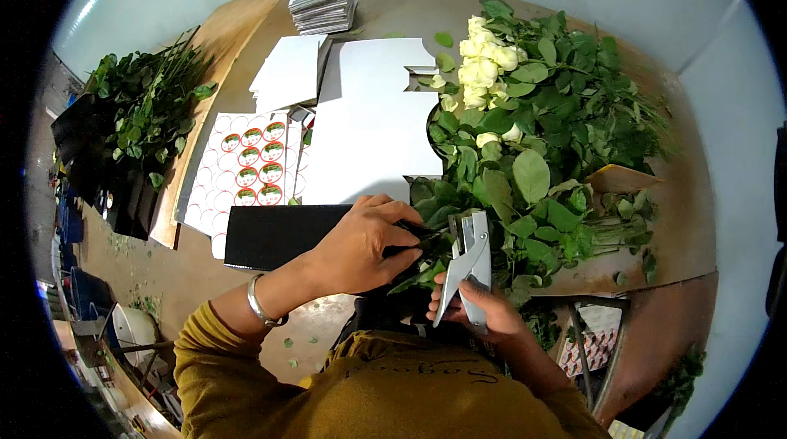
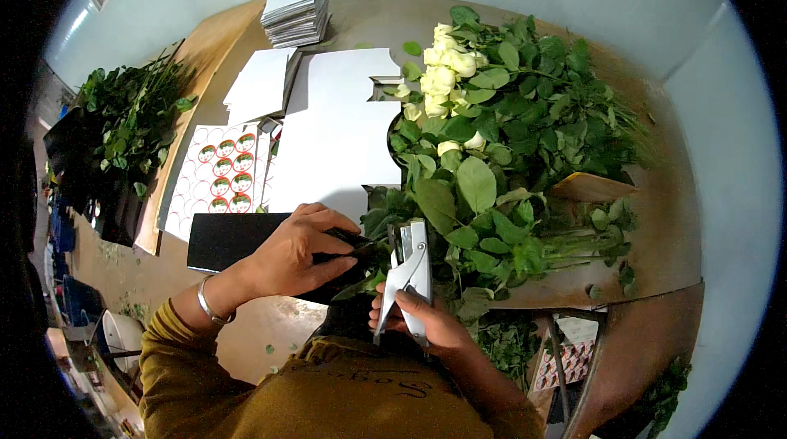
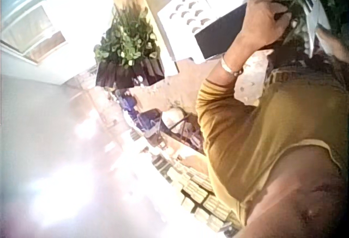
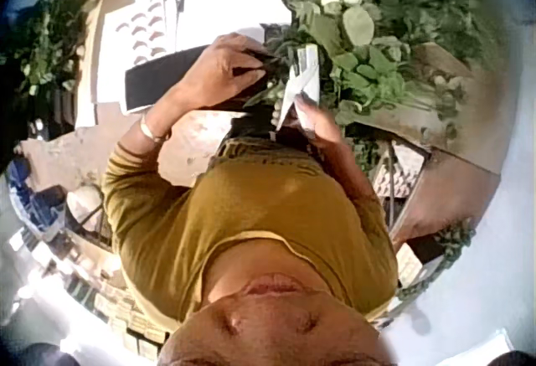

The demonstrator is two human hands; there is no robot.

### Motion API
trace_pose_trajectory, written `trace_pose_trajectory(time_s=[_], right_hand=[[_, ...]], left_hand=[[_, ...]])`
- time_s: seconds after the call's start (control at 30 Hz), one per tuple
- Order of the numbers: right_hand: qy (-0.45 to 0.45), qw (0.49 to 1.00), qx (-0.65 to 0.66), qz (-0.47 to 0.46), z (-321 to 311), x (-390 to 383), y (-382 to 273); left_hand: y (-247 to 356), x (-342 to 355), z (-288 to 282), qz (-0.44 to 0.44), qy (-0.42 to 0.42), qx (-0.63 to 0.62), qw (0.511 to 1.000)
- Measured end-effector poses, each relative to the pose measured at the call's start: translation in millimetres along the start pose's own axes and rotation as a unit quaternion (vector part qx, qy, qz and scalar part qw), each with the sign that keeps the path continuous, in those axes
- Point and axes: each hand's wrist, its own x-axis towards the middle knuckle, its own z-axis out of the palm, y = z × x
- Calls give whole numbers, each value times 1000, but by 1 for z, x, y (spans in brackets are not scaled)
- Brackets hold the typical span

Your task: The person arranges white roses and green leaves into a black rectangular box, using a stapler to secure the wrapping. The person places the flowers and leaves into the box, folds the wrapping, and staples it closed.

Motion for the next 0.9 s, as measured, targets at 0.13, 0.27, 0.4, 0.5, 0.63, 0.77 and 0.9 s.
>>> trace_pose_trajectory(time_s=[0.13, 0.27, 0.4, 0.5, 0.63, 0.77, 0.9], right_hand=[[10, 980, -195, -32, 9, -31, -24], [152, 816, -543, -130, 28, -54, -51], [220, 522, -805, -176, 38, -48, -71], [192, 399, -877, -186, 37, -40, -75], [145, 296, -923, -196, 60, -35, -82], [82, 217, -948, -218, 66, -25, -98], [45, 261, -954, -142, 67, -11, -114]], left_hand=[[-4, 1, 1, 31, -6, 17, 999], [-13, 7, 3, 54, 1, 20, 998], [-20, 12, 3, 79, 3, 20, 997], [-25, 12, 6, 99, 16, -12, 995], [-30, 11, 7, 88, 21, -8, 996], [-30, 10, 9, 87, 32, -12, 996], [-32, 6, 8, 82, 45, -14, 996]])
